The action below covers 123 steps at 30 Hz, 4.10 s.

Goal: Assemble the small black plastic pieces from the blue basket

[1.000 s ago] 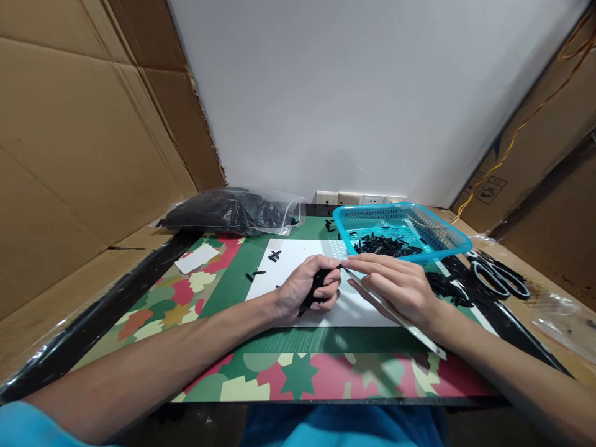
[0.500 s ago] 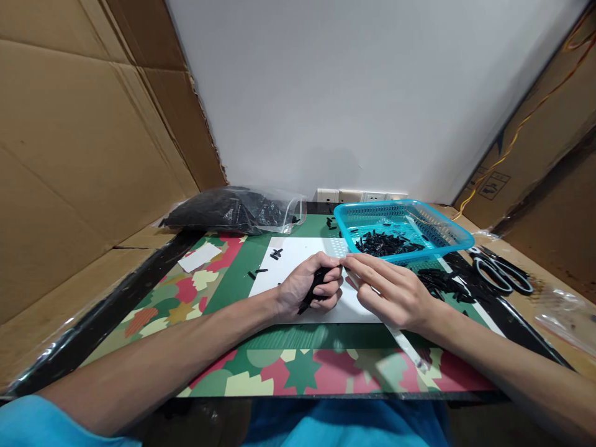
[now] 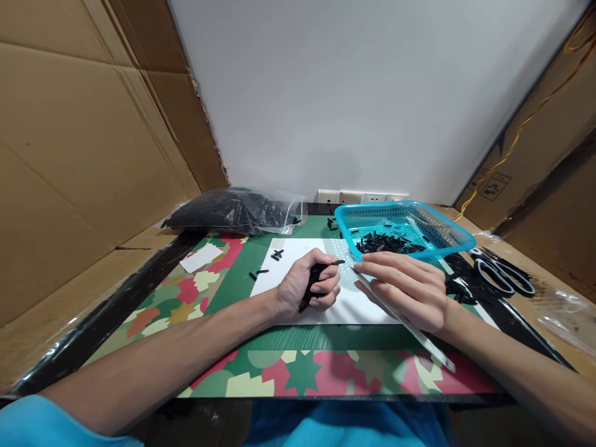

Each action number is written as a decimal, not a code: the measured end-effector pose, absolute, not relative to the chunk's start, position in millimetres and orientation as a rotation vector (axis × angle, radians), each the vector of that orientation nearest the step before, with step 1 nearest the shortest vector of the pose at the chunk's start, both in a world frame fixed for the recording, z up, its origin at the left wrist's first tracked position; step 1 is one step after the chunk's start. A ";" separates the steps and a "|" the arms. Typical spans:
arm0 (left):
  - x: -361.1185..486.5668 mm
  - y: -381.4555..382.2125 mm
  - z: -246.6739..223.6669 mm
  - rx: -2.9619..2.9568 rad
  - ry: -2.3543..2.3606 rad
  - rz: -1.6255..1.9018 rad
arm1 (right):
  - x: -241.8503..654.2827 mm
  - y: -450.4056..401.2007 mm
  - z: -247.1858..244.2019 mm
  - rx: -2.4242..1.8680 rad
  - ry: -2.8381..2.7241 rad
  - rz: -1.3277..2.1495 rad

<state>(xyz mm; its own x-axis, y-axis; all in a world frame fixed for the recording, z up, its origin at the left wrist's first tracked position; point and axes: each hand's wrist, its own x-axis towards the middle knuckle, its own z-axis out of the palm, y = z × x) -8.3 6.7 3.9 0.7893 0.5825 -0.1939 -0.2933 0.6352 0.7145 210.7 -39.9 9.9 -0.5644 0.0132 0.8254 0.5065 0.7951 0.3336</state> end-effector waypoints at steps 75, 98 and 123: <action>-4.8 1.5 7.3 0.840 0.462 0.497 | 204.1 -34.4 -3.2 -0.529 -2.089 -0.445; -7.0 4.4 5.2 0.803 0.440 0.515 | 205.4 -37.5 -0.7 -0.634 -2.024 0.116; -4.9 2.6 9.0 0.741 0.542 0.470 | 203.0 -29.9 -19.0 -0.582 -2.170 -0.572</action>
<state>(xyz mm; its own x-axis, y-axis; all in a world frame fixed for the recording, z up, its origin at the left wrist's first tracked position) -4.9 2.6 9.0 0.7647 0.5744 -0.2920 -0.2069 0.6481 0.7329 203.0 -29.9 -19.0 -0.5737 0.2137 0.7907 0.5760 0.7916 0.2039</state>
